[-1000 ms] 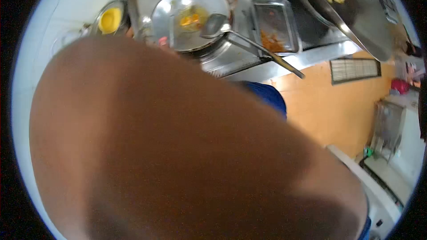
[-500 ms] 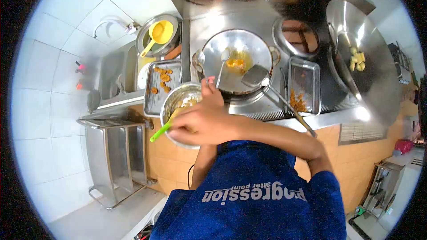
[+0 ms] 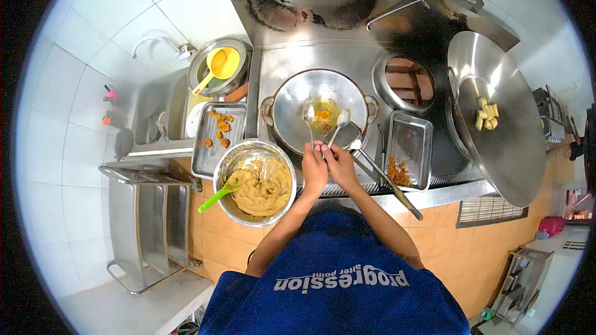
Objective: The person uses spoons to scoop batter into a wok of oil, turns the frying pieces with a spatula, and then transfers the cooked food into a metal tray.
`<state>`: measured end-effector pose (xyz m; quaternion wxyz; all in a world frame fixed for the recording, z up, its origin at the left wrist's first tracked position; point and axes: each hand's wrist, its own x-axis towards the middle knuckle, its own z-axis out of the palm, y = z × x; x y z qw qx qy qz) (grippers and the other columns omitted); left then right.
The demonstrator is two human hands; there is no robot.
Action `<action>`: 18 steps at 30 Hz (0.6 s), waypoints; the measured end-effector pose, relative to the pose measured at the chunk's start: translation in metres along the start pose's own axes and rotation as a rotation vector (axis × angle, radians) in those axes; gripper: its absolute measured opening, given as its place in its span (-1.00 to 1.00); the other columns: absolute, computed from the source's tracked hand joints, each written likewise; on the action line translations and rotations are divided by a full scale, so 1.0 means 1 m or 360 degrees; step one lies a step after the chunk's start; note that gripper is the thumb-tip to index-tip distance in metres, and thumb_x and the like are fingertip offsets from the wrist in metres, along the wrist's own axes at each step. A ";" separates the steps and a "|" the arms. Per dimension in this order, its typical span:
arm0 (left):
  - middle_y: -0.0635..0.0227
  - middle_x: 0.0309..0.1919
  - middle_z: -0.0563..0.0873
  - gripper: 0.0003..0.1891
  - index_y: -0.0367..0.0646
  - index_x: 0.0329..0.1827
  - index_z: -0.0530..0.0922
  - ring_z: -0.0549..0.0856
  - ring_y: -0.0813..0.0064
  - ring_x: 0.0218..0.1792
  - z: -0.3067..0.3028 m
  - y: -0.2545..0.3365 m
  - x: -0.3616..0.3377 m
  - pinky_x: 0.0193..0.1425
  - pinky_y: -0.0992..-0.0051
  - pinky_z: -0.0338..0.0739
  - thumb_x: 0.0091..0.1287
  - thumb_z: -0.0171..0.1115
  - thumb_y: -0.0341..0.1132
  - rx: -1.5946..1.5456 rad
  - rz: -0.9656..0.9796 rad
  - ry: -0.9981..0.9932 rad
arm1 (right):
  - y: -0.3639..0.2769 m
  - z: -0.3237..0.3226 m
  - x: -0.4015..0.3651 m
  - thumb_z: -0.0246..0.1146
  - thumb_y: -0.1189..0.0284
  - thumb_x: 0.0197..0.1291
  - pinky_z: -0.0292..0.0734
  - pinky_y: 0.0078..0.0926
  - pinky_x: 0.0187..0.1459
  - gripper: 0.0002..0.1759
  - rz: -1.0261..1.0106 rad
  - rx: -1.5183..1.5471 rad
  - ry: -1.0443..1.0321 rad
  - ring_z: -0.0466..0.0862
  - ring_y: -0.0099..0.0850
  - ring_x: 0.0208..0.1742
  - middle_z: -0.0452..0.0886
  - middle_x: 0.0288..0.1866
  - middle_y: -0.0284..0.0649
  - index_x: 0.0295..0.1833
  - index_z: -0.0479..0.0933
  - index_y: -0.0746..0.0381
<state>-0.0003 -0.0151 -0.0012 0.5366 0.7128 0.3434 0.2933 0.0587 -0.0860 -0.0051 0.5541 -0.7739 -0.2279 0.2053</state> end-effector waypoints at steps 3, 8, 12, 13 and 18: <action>-0.04 -0.37 0.66 -0.80 -0.30 -0.06 0.48 0.66 -0.02 -0.33 -0.001 0.005 -0.009 -0.20 0.16 0.49 0.54 -0.05 -0.34 0.0086 0.0065 0.0052 | 0.000 0.003 -0.003 0.14 0.13 0.41 0.41 -0.37 -0.37 -0.55 0.0110 0.0096 0.0004 0.53 -0.41 -0.49 0.61 -0.51 -0.10 -0.11 0.65 0.35; 0.14 -0.52 0.61 -0.76 -0.28 -0.11 0.50 0.57 0.32 -0.54 -0.025 -0.001 -0.006 -0.38 0.30 0.45 0.57 -0.09 -0.30 -0.0043 -0.0121 -0.0112 | 0.000 0.005 -0.008 0.13 0.14 0.44 0.37 -0.45 -0.36 -0.57 0.0118 0.0289 -0.0058 0.48 -0.53 -0.46 0.60 -0.50 -0.29 -0.09 0.70 0.29; 0.35 -0.64 0.51 -0.75 -0.25 -0.16 0.48 0.50 0.54 -0.59 -0.043 -0.002 0.000 -0.45 0.43 0.41 0.58 -0.14 -0.31 -0.0169 -0.0207 -0.0250 | -0.003 0.003 -0.011 0.16 0.18 0.45 0.37 -0.49 -0.32 -0.62 0.0337 0.0467 -0.0196 0.46 -0.59 -0.41 0.59 -0.49 -0.37 -0.07 0.72 0.26; 0.37 -0.66 0.49 -0.75 -0.25 -0.17 0.47 0.50 0.54 -0.59 -0.046 -0.008 0.002 -0.45 0.44 0.40 0.58 -0.14 -0.31 -0.0183 -0.0165 -0.0260 | -0.006 0.006 -0.012 0.17 0.18 0.44 0.38 -0.50 -0.29 -0.62 0.0397 0.0511 -0.0223 0.46 -0.59 -0.40 0.58 -0.50 -0.38 -0.06 0.72 0.27; 0.30 -0.43 0.58 -0.75 -0.26 -0.18 0.46 0.53 0.50 -0.42 -0.055 0.000 0.007 -0.31 0.43 0.46 0.59 -0.12 -0.30 -0.0152 -0.0239 -0.0210 | -0.016 0.039 -0.019 0.22 0.21 0.42 0.41 -0.51 -0.18 -0.62 0.0337 0.0615 0.0092 0.53 -0.56 -0.26 0.64 -0.28 -0.28 -0.19 0.67 0.36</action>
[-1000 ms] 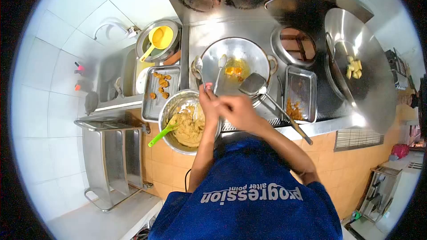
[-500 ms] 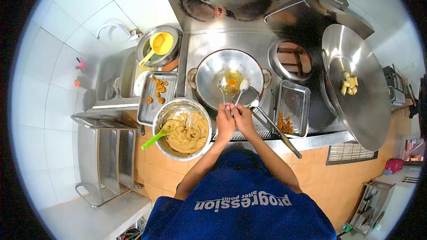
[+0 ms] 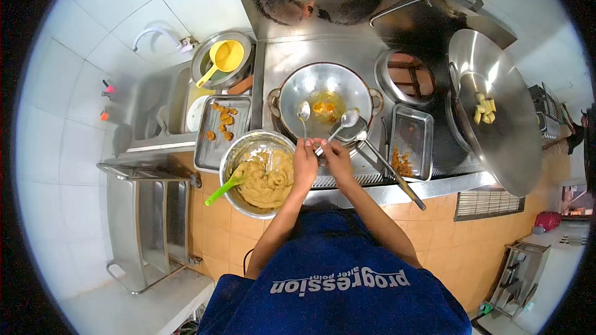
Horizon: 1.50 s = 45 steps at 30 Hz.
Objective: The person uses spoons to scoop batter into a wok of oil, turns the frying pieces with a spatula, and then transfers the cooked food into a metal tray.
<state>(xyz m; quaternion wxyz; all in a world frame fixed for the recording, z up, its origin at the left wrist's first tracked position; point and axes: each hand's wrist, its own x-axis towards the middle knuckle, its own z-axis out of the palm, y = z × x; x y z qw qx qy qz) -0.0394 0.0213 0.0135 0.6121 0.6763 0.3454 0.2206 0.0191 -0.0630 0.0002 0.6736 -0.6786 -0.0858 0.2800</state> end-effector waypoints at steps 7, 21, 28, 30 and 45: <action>0.09 -0.29 0.69 -0.81 -0.28 -0.10 0.49 0.67 0.13 -0.27 -0.010 -0.004 0.010 -0.15 0.28 0.51 0.55 -0.09 -0.38 0.0052 0.0187 0.0093 | -0.010 0.028 -0.006 0.22 0.25 0.41 0.46 -0.55 -0.11 -0.68 -0.0035 -0.0084 -0.0036 0.57 -0.55 -0.19 0.71 -0.17 -0.25 0.01 0.67 0.29; 0.05 -0.42 0.61 -0.79 -0.27 -0.11 0.50 0.59 0.11 -0.41 -0.033 -0.004 0.023 -0.24 0.24 0.45 0.54 -0.05 -0.31 0.0225 -0.0008 0.0602 | 0.062 -0.195 -0.052 0.30 0.20 0.23 0.14 0.09 0.35 -0.29 -0.0393 -0.2167 0.0431 0.31 0.09 0.32 0.38 0.32 0.10 0.43 0.32 0.23; 0.25 -0.54 0.49 -0.81 -0.23 -0.09 0.49 0.47 0.44 -0.51 -0.006 -0.004 0.021 -0.37 0.39 0.37 0.56 -0.06 -0.31 0.0199 0.0033 0.0811 | 0.085 -0.248 -0.051 0.41 0.22 0.07 0.23 0.03 0.22 -0.47 -0.0261 -0.2360 0.0286 0.39 0.04 0.18 0.51 0.14 -0.07 0.12 0.51 0.23; 0.29 -0.50 0.50 -0.77 -0.24 -0.12 0.50 0.46 0.48 -0.47 0.001 -0.006 0.022 -0.32 0.42 0.38 0.58 -0.06 -0.27 0.0238 0.0017 0.0825 | 0.086 -0.256 -0.052 0.40 0.23 0.08 0.24 0.03 0.20 -0.50 -0.0297 -0.2332 0.0257 0.40 0.02 0.17 0.52 0.14 -0.09 0.09 0.52 0.23; 0.38 -0.60 0.43 -0.80 -0.23 -0.13 0.49 0.38 0.57 -0.57 -0.013 0.004 0.039 -0.45 0.46 0.28 0.57 -0.07 -0.32 0.0178 -0.0044 0.0584 | 0.070 -0.238 -0.077 0.28 0.37 0.25 0.48 -0.04 -0.21 -0.74 -0.0545 -0.1683 0.0351 0.58 0.13 -0.18 0.58 -0.21 0.03 -0.04 0.53 0.29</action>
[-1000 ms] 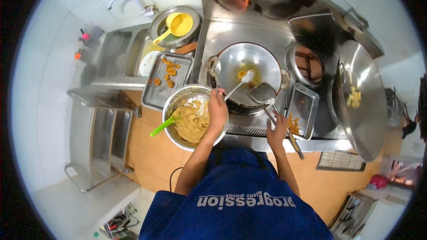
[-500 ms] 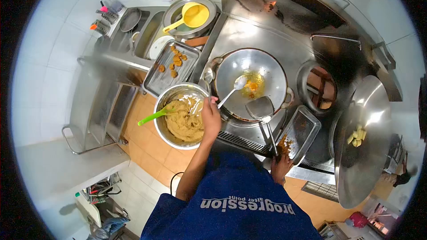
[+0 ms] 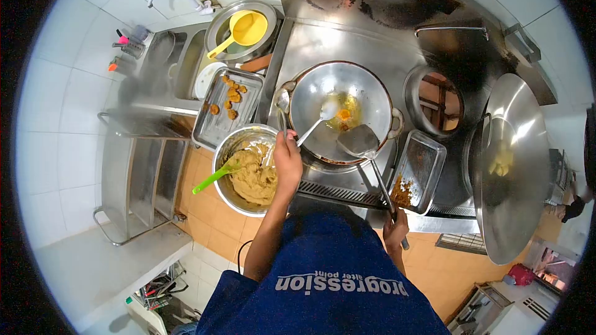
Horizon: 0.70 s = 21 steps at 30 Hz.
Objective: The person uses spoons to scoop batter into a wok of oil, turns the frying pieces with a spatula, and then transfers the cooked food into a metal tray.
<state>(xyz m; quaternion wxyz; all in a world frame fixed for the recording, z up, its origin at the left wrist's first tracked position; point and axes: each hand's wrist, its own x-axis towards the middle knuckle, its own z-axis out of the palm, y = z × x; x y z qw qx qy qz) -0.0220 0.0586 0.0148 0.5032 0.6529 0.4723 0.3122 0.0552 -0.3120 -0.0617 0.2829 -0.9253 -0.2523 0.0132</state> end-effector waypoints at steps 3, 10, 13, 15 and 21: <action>0.39 -0.63 0.40 -0.81 -0.23 -0.12 0.49 0.37 0.58 -0.58 0.001 -0.013 0.004 -0.47 0.46 0.27 0.56 -0.07 -0.33 -0.0067 0.0020 0.0010 | -0.007 0.006 0.000 0.29 0.41 0.25 0.52 -0.10 -0.19 -0.79 0.0239 0.0105 -0.0033 0.61 0.10 -0.22 0.60 -0.26 0.03 -0.09 0.54 0.29; 0.38 -0.63 0.40 -0.83 -0.23 -0.12 0.49 0.34 0.57 -0.59 -0.005 -0.005 0.011 -0.47 0.47 0.26 0.55 -0.07 -0.35 -0.0227 0.0034 -0.0007 | -0.026 0.018 0.012 0.30 0.49 0.29 0.56 -0.45 -0.18 -0.73 0.0284 0.0256 0.0001 0.69 -0.39 -0.24 0.69 -0.24 -0.10 0.06 0.55 0.37; 0.36 -0.61 0.43 -0.82 -0.24 -0.12 0.50 0.35 0.55 -0.57 -0.012 -0.005 0.014 -0.46 0.47 0.27 0.55 -0.07 -0.36 -0.0141 -0.0032 -0.0020 | -0.036 0.022 0.015 0.28 0.48 0.33 0.50 -0.53 -0.16 -0.72 0.0385 0.0469 -0.0072 0.59 -0.54 -0.23 0.65 -0.26 -0.23 0.08 0.54 0.39; 0.30 -0.56 0.47 -0.81 -0.25 -0.11 0.50 0.39 0.50 -0.53 -0.015 -0.008 0.014 -0.40 0.44 0.31 0.55 -0.07 -0.36 -0.0182 0.0062 0.0016 | -0.043 0.027 0.016 0.29 0.46 0.33 0.44 -0.57 -0.16 -0.71 0.0471 0.0781 -0.0039 0.48 -0.61 -0.25 0.57 -0.30 -0.35 0.08 0.55 0.40; 0.18 -0.48 0.52 -0.80 -0.28 -0.12 0.50 0.43 0.41 -0.45 -0.029 -0.006 0.015 -0.30 0.39 0.37 0.56 -0.07 -0.35 -0.0083 0.0145 0.0024 | -0.063 0.028 0.026 0.29 0.37 0.34 0.44 -0.50 -0.24 -0.66 0.0530 0.0710 -0.0032 0.50 -0.54 -0.30 0.59 -0.33 -0.26 0.08 0.57 0.41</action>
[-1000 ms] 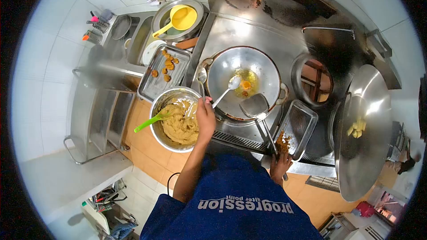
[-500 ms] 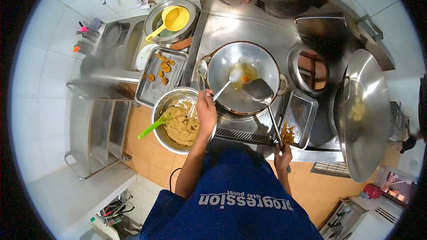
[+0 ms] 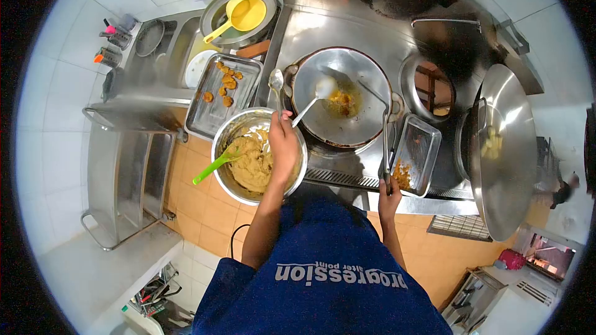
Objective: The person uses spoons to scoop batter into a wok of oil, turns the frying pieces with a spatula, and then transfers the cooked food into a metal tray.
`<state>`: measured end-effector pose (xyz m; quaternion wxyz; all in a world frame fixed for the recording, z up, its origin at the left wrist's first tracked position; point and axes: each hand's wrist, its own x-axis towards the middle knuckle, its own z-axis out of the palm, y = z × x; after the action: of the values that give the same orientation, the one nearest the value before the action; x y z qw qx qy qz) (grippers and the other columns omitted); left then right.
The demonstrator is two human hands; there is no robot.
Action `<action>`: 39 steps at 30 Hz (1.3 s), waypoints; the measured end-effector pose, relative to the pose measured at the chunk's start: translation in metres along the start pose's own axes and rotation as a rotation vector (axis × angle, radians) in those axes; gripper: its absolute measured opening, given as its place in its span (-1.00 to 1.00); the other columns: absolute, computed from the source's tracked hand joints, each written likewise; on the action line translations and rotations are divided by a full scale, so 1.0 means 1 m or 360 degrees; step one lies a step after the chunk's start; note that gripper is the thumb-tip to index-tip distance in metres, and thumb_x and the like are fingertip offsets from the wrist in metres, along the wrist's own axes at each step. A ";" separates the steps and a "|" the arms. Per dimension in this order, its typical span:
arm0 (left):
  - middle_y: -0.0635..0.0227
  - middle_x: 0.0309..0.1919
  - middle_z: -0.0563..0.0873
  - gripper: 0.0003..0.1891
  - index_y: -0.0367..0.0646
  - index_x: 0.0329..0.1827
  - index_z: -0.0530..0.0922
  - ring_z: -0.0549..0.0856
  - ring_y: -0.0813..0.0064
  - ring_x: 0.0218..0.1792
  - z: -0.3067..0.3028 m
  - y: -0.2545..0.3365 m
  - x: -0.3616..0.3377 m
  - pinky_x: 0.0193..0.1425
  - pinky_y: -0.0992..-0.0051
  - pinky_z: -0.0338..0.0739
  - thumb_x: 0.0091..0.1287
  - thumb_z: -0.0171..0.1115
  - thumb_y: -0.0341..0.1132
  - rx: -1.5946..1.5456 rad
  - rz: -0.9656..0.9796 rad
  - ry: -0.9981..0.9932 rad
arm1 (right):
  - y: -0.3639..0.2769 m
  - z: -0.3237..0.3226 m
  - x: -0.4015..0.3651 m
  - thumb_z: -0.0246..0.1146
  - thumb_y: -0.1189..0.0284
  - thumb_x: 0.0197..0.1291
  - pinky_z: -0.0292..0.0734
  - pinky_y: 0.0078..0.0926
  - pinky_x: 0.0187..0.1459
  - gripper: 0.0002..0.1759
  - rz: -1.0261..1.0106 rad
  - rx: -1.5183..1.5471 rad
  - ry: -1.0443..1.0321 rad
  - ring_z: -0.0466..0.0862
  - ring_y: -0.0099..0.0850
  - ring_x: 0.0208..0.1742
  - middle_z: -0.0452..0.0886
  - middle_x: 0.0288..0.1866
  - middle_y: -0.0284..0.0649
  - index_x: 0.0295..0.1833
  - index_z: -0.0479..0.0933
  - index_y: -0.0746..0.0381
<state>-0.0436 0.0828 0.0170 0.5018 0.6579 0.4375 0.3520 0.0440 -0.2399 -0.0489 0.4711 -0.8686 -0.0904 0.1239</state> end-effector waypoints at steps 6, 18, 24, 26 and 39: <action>0.18 -0.51 0.53 -0.79 -0.29 -0.13 0.50 0.43 0.41 -0.50 -0.002 -0.004 0.003 -0.34 0.38 0.36 0.55 -0.06 -0.35 0.0004 0.0103 0.0009 | -0.004 0.007 -0.003 0.29 0.37 0.33 0.44 -0.56 -0.24 -0.61 0.0074 0.0150 -0.0055 0.52 -0.58 -0.28 0.64 -0.24 -0.26 0.15 0.56 0.42; 0.13 -0.44 0.59 -0.77 -0.30 -0.11 0.52 0.51 0.34 -0.44 -0.011 -0.005 0.018 -0.26 0.36 0.42 0.56 -0.05 -0.33 0.0060 0.0113 0.0062 | -0.012 0.025 0.013 0.31 0.37 0.32 0.49 -0.47 0.06 -0.61 0.0043 0.0170 -0.0188 0.62 -0.44 -0.04 0.69 -0.08 -0.14 0.13 0.55 0.41; 0.30 -0.49 0.50 -0.76 -0.28 -0.13 0.52 0.42 0.50 -0.40 -0.011 0.001 0.014 -0.26 0.44 0.37 0.55 -0.06 -0.30 0.0076 -0.0132 0.0063 | -0.007 0.016 0.038 0.28 0.41 0.33 0.50 -0.48 0.06 -0.66 0.0009 0.0152 -0.0282 0.65 -0.46 -0.06 0.71 -0.10 -0.18 0.14 0.56 0.37; 0.30 -0.49 0.50 -0.77 -0.28 -0.12 0.51 0.42 0.51 -0.40 -0.014 -0.002 0.010 -0.26 0.44 0.36 0.55 -0.06 -0.30 0.0069 -0.0148 0.0055 | 0.002 0.014 0.045 0.28 0.40 0.34 0.51 -0.46 0.06 -0.65 -0.0006 0.0108 -0.0266 0.65 -0.43 -0.06 0.71 -0.09 -0.16 0.15 0.55 0.36; 0.21 -0.51 0.54 -0.79 -0.30 -0.09 0.51 0.47 0.42 -0.51 -0.005 -0.006 0.019 -0.35 0.38 0.38 0.55 -0.06 -0.35 0.0167 0.0082 -0.0021 | -0.008 0.019 0.030 0.27 0.35 0.34 0.49 -0.41 -0.02 -0.64 0.0158 0.0265 -0.0195 0.61 -0.40 -0.11 0.68 -0.14 -0.13 0.09 0.57 0.41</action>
<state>-0.0427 0.1033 0.0131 0.4603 0.6967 0.4349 0.3371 0.0664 -0.2120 -0.0564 0.5284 -0.8207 -0.0654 0.2071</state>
